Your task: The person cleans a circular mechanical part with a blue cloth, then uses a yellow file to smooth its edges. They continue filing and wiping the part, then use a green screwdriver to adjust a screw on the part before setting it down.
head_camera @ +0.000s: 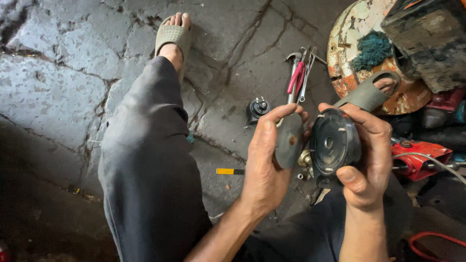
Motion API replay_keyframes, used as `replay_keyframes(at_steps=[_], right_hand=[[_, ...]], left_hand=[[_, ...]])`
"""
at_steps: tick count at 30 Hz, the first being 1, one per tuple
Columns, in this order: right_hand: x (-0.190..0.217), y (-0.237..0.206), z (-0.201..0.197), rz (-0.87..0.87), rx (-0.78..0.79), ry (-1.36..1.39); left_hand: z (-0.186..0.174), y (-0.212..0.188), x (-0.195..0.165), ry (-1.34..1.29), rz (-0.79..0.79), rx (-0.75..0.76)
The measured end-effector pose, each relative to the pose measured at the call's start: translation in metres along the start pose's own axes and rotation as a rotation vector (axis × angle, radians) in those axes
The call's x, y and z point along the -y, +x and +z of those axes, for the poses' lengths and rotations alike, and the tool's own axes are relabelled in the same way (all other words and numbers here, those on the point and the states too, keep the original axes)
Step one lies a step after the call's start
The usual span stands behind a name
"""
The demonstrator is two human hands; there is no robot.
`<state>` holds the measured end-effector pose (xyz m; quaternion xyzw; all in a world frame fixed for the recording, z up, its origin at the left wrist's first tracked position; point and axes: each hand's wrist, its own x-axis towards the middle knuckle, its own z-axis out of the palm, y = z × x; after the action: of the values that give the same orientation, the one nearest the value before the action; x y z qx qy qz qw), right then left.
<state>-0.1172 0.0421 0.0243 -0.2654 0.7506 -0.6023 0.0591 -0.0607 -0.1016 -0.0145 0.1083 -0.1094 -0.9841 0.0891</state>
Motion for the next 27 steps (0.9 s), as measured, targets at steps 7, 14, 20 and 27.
replay_keyframes(at_steps=[7, 14, 20, 27], right_hand=[[-0.007, -0.002, 0.003, 0.018, -0.043, 0.063], [-0.016, -0.005, 0.003, 0.023, -0.043, 0.097], [-0.020, -0.005, 0.004, 0.035, -0.026, 0.101], [-0.022, -0.004, 0.005, 0.039, -0.026, 0.064]], left_hand=[[-0.003, -0.004, 0.004, 0.007, -0.032, 0.001], [-0.006, -0.004, 0.008, -0.015, -0.014, 0.023], [-0.009, -0.004, 0.008, 0.035, 0.002, 0.029], [-0.010, -0.005, 0.008, 0.031, 0.006, 0.045]])
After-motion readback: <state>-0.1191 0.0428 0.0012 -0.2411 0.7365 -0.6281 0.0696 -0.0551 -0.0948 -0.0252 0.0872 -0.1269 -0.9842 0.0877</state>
